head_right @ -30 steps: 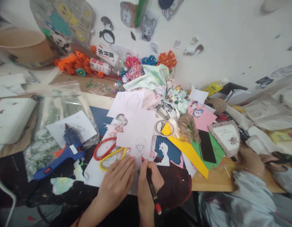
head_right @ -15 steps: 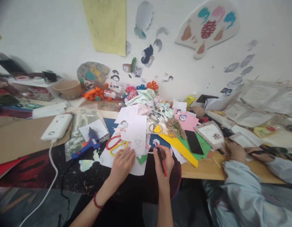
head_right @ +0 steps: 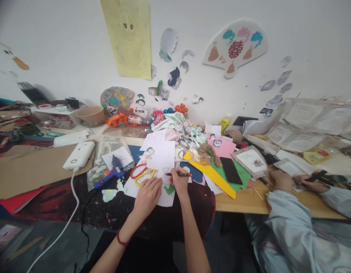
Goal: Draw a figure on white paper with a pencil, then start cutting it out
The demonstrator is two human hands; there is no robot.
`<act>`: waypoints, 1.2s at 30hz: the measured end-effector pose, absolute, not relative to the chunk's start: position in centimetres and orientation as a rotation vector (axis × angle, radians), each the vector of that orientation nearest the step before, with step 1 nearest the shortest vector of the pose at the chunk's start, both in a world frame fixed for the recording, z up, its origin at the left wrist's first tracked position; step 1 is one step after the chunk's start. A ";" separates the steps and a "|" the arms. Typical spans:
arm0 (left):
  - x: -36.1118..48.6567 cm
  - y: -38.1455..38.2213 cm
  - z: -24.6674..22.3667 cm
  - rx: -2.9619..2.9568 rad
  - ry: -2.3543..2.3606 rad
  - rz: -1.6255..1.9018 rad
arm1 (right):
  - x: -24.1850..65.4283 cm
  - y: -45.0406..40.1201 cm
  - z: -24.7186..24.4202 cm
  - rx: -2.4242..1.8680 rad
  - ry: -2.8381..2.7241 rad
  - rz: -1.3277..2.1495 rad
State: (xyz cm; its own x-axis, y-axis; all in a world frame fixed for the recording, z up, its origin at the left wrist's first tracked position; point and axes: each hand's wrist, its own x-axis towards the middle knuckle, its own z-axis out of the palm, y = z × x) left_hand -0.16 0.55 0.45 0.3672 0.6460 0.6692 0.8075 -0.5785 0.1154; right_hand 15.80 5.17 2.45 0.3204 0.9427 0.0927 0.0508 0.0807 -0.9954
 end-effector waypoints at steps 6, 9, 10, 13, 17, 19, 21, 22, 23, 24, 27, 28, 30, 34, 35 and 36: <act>-0.1 0.6 0.1 -2.400 -1.305 -1.033 | 15.5 4.9 2.3 -1.354 -1.091 0.924; -0.1 0.7 0.0 -2.401 -1.298 -1.036 | 15.4 4.9 2.4 -1.344 -1.107 0.929; -0.1 0.7 0.0 -2.401 -1.296 -1.036 | 15.4 5.0 2.4 -1.343 -1.110 0.931; -0.1 0.6 0.0 -2.404 -1.292 -1.035 | 15.4 5.0 2.1 -1.368 -1.111 0.943; -0.1 0.6 0.0 -2.404 -1.294 -1.034 | 15.7 5.1 1.4 -1.444 -1.097 0.979; -0.1 0.6 0.0 -2.406 -1.295 -1.031 | 15.8 5.2 1.2 -1.470 -1.097 1.001; -0.1 0.6 0.0 -2.409 -1.294 -1.028 | 15.8 5.3 1.1 -1.482 -1.101 1.018; -0.1 0.6 -0.1 -2.409 -1.293 -1.028 | 15.8 5.3 1.1 -1.485 -1.105 1.024; -0.1 0.6 -0.1 -2.409 -1.293 -1.028 | 15.8 5.4 1.1 -1.485 -1.108 1.029; -0.1 0.6 -0.1 -2.409 -1.293 -1.028 | 15.7 5.4 1.2 -1.486 -1.110 1.033; -0.1 0.6 -0.2 -2.410 -1.296 -1.027 | 15.7 5.4 1.2 -1.492 -1.106 1.041; -0.1 0.6 -0.2 -2.411 -1.296 -1.027 | 15.7 5.4 1.2 -1.497 -1.100 1.044; -0.1 0.6 -0.2 -2.411 -1.298 -1.027 | 15.7 5.4 1.2 -1.512 -1.083 1.046; -0.1 0.5 -0.1 -2.411 -1.301 -1.027 | 15.9 5.2 1.2 -1.543 -1.042 1.026; -0.1 0.5 -0.1 -2.412 -1.301 -1.026 | 15.9 5.2 1.2 -1.546 -1.036 1.019; -0.1 0.5 -0.1 -2.412 -1.302 -1.026 | 15.9 5.2 1.2 -1.546 -1.033 1.013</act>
